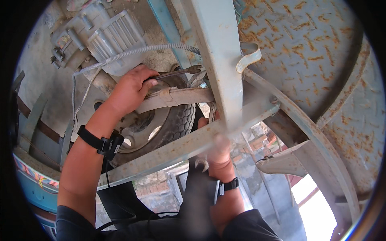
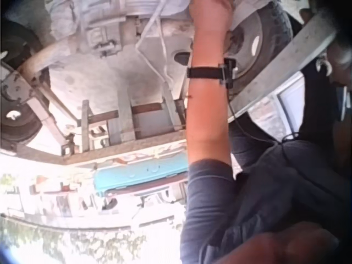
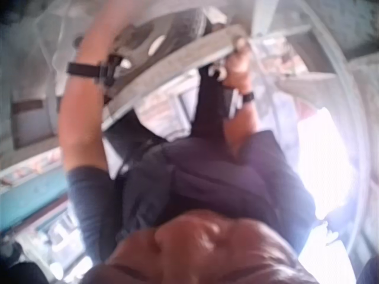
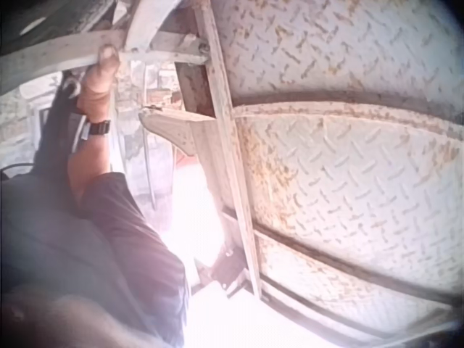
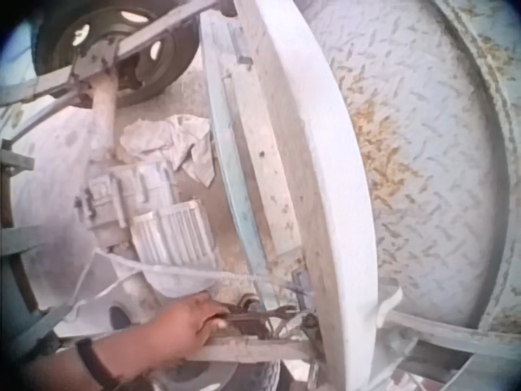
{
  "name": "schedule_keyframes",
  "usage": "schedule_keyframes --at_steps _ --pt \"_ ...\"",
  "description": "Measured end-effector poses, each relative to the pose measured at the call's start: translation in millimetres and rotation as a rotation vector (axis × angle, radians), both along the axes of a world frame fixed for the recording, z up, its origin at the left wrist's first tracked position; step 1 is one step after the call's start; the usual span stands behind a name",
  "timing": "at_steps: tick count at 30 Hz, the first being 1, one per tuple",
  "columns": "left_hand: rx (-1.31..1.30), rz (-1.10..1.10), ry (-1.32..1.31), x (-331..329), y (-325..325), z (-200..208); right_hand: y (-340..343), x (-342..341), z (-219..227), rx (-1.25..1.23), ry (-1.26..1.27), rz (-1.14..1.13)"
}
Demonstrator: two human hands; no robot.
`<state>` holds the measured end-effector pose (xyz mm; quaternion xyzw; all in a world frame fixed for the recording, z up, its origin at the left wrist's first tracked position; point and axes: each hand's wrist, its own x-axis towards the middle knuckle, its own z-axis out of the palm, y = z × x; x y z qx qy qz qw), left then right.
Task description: The person uses two wrenches to tighten bolts on the frame of a three-wheeled vehicle. They work on the rear wheel area, then move to the front of the vehicle to adjust components near the battery box.
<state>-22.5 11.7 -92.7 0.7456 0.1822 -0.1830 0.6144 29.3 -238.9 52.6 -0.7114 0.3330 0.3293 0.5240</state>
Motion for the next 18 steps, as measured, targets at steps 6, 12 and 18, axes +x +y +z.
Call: schedule_keyframes --at_steps 6,12,18 --pt "0.069 -0.007 0.105 -22.8 17.7 49.4 -4.0 0.4 1.9 -0.043 0.020 -0.003" --pt "-0.097 0.148 0.225 -7.3 5.6 99.4 -4.9 -0.8 -0.2 -0.054 0.021 -0.014" --pt "-0.040 0.102 0.170 6.5 -7.4 113.5 0.4 1.1 4.0 -0.046 0.039 -0.006"
